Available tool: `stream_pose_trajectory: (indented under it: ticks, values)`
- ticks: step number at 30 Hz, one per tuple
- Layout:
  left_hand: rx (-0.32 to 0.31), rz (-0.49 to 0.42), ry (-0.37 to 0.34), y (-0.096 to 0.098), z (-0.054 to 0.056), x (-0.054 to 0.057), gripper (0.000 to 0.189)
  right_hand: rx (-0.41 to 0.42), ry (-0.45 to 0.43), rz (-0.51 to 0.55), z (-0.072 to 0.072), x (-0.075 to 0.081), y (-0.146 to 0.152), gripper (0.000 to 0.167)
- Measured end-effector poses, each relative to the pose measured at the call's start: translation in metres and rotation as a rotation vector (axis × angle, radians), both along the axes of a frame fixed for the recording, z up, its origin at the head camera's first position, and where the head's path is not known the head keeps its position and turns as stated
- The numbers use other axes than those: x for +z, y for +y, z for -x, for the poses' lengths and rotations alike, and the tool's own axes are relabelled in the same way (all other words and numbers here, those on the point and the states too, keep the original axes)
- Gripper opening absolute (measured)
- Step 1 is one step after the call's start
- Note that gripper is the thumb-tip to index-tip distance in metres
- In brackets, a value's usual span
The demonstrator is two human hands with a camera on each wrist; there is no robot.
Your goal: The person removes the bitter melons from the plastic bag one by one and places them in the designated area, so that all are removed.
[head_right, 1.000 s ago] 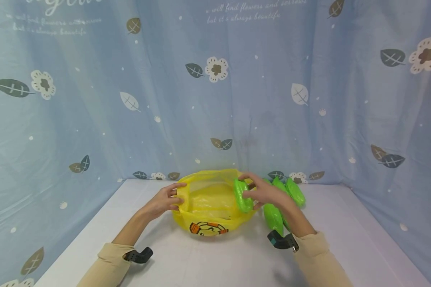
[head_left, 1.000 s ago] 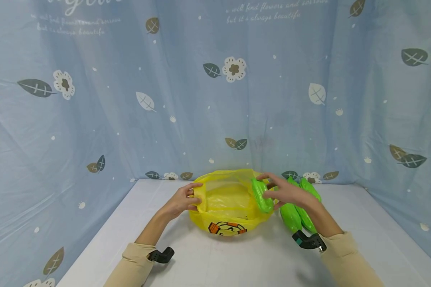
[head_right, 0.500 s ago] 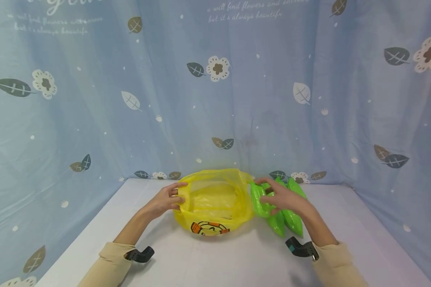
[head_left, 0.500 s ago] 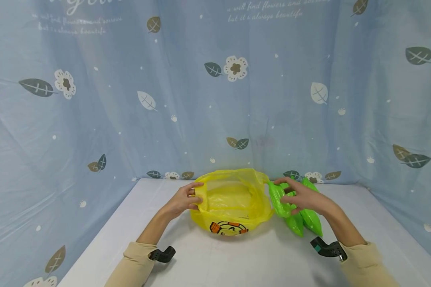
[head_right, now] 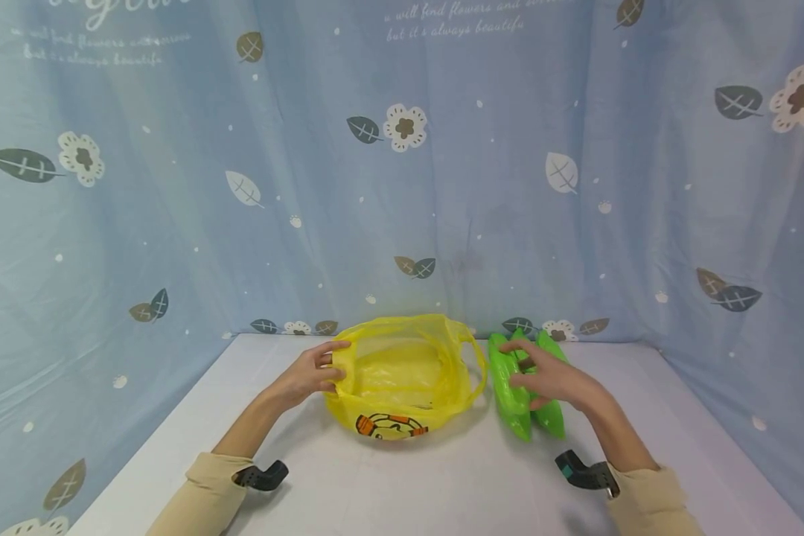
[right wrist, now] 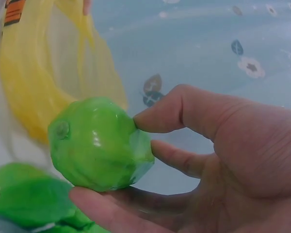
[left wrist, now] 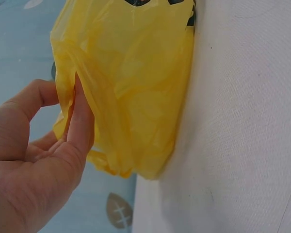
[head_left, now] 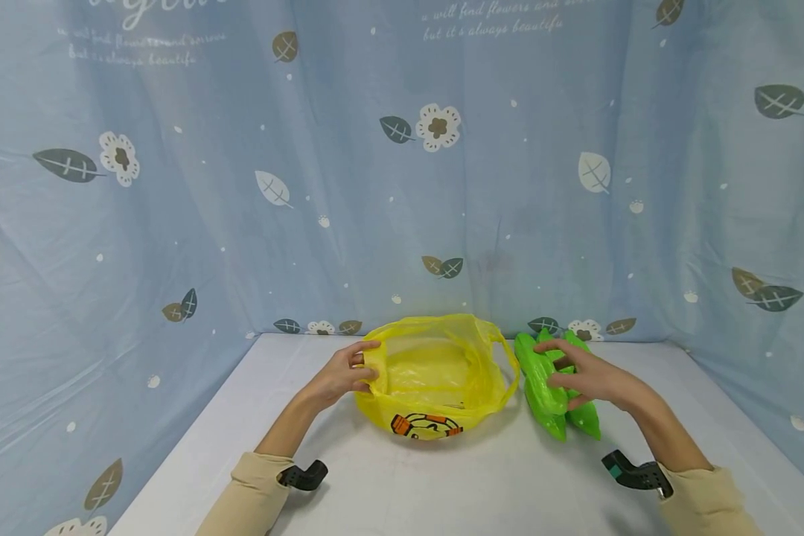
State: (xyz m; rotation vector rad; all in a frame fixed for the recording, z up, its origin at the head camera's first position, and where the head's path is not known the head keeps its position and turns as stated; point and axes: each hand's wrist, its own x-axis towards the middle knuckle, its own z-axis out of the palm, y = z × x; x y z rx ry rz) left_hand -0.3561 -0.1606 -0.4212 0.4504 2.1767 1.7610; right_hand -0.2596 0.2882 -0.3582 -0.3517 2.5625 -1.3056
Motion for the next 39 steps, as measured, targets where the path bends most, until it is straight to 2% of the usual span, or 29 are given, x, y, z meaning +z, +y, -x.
stream_pose_trajectory:
  ticks: [16, 32, 39]
  values:
    - [-0.028, 0.014, 0.017, 0.000, 0.000, 0.000, 0.065, -0.053, -0.036, -0.058, -0.004, -0.004, 0.032, 0.068]
    - [0.000, 0.002, -0.003, 0.002, -0.001, 0.000, 0.065, -0.077, -0.076, -0.132, -0.004, -0.006, 0.066, 0.067]
    - [-0.008, 0.005, 0.003, 0.002, 0.000, 0.000, 0.066, -0.075, -0.128, -0.162, -0.006, -0.006, 0.076, 0.069]
